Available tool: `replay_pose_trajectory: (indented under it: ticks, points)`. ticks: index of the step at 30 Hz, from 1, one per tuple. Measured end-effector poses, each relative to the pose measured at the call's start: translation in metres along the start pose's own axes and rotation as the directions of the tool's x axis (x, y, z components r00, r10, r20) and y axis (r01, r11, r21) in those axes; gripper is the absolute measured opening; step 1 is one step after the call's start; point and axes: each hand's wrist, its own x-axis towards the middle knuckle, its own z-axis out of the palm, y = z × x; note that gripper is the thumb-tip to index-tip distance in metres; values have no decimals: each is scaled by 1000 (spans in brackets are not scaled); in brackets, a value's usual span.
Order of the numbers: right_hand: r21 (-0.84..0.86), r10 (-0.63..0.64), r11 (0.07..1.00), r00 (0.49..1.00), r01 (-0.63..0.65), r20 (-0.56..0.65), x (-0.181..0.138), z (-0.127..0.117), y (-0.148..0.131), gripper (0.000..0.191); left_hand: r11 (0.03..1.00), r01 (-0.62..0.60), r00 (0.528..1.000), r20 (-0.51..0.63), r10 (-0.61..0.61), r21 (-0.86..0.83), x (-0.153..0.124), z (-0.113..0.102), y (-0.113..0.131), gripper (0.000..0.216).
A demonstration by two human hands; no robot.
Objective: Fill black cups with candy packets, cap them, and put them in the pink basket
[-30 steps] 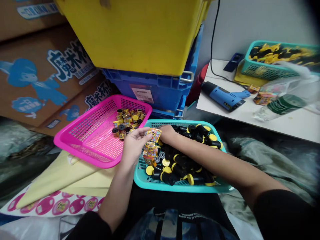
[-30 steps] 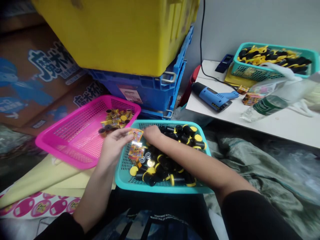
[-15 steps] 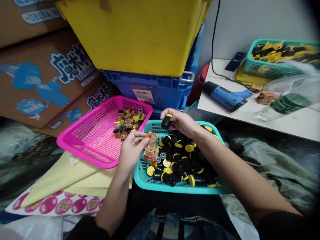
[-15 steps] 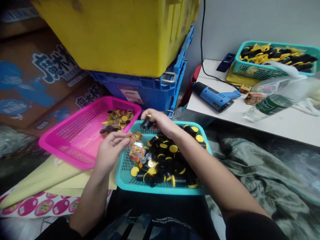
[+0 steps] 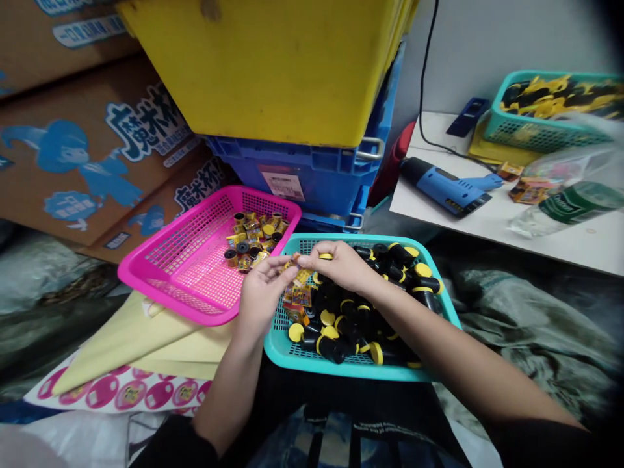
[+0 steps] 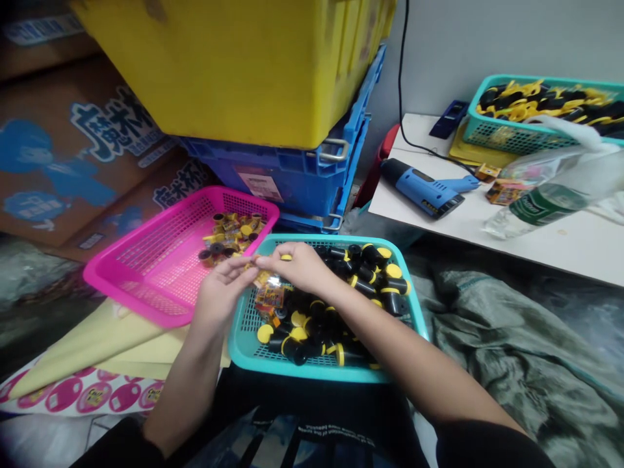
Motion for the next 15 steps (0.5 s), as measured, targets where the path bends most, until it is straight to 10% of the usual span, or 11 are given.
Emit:
replay_pose_trajectory:
  ticks: [7,15]
  points:
    - [606,69,791,997,-79,40,-5,-23,1,15,1000,11,998,-60,-11,2,2,-7,-11,24]
    - [445,-37,895,996,-4,84,-8,-40,7,33,993,13,1000,18,-11,-118,3,-3,-19,27]
